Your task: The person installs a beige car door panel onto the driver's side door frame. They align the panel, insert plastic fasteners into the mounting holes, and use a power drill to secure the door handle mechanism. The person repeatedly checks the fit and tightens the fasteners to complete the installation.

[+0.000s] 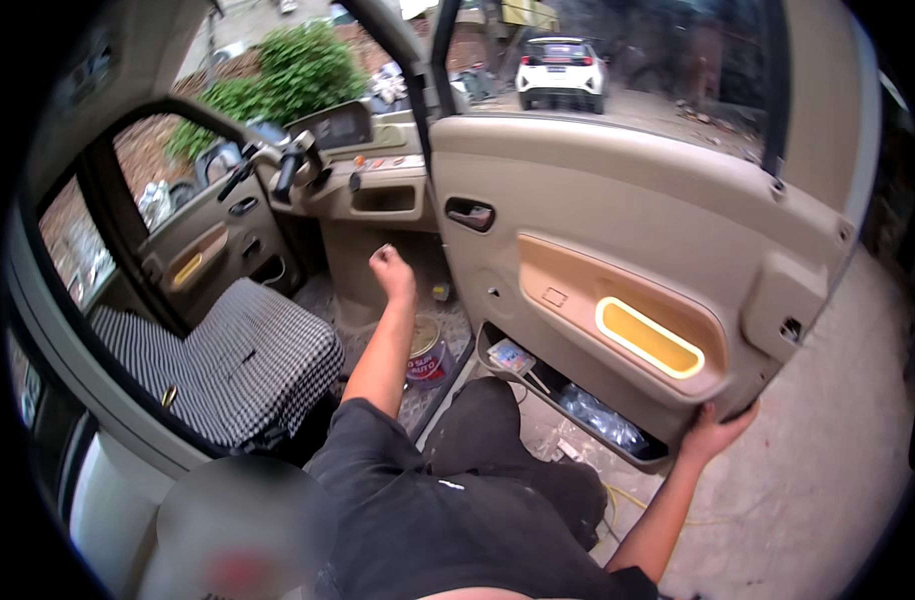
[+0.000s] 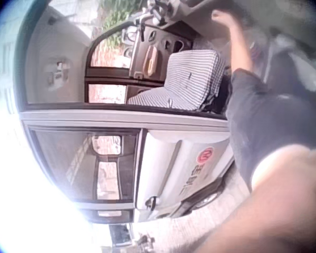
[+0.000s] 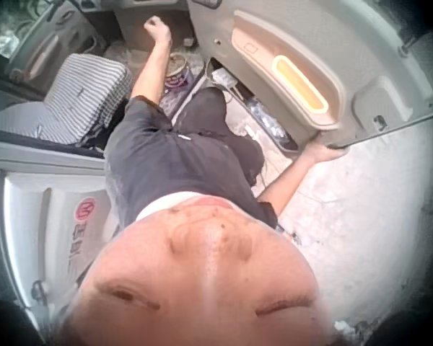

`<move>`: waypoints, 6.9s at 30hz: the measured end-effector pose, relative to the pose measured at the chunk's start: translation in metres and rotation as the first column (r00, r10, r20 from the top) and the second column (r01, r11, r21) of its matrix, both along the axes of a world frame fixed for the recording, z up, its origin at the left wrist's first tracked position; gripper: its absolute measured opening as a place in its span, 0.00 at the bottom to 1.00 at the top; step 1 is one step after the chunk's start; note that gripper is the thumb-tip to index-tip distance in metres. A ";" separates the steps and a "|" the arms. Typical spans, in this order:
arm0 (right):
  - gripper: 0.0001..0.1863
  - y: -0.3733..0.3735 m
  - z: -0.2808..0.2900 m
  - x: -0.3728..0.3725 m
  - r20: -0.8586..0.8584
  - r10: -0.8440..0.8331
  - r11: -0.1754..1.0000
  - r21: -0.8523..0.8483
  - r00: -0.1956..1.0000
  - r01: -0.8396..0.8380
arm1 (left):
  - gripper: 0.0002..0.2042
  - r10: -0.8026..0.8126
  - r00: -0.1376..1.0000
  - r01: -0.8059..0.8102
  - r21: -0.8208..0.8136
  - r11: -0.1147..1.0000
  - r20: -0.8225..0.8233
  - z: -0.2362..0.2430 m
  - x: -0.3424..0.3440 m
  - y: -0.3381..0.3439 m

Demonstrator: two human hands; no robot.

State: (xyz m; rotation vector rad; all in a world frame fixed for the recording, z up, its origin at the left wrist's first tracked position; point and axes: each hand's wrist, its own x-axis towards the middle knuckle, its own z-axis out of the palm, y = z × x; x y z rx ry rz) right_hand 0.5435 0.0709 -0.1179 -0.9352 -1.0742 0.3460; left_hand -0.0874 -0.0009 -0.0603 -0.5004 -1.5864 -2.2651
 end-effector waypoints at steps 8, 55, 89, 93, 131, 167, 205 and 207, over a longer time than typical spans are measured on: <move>0.66 0.005 -0.015 0.020 0.047 -0.063 0.998 0.027 0.997 0.062 | 0.11 -0.293 0.928 0.313 0.052 0.948 -0.231 0.011 0.051 0.053; 0.40 -0.001 -0.020 0.089 -0.157 -0.008 0.986 -0.166 0.988 -0.018 | 0.14 -0.231 0.947 0.267 0.145 0.953 -0.224 0.021 0.102 0.098; 0.74 -0.003 0.021 0.012 0.043 0.092 0.995 0.026 0.995 -0.094 | 0.18 -0.056 0.991 0.069 0.112 0.991 -0.119 0.034 0.085 0.101; 0.74 -0.012 0.045 0.007 0.121 0.032 0.999 0.035 0.992 -0.037 | 0.18 0.037 0.992 -0.032 0.050 0.998 -0.121 0.030 0.086 0.104; 0.61 -0.021 0.054 -0.012 0.116 -0.184 0.983 0.050 0.976 0.179 | 0.15 0.050 0.985 -0.053 -0.013 0.999 -0.162 0.051 0.096 0.099; 0.71 -0.016 0.199 -0.013 0.135 -0.129 0.991 0.064 0.982 0.122 | 0.15 0.108 0.930 -0.088 0.073 0.993 -0.350 0.058 0.088 0.089; 0.74 -0.018 0.192 -0.014 0.160 -0.128 0.991 -0.021 0.979 0.133 | 0.13 -0.388 -0.282 0.029 -0.413 0.910 -0.877 0.327 0.539 0.056; 0.74 -0.016 0.191 -0.014 0.156 -0.132 0.991 -0.010 0.979 0.136 | 0.13 -0.363 -0.290 0.040 -0.390 0.920 -0.886 0.325 0.540 0.059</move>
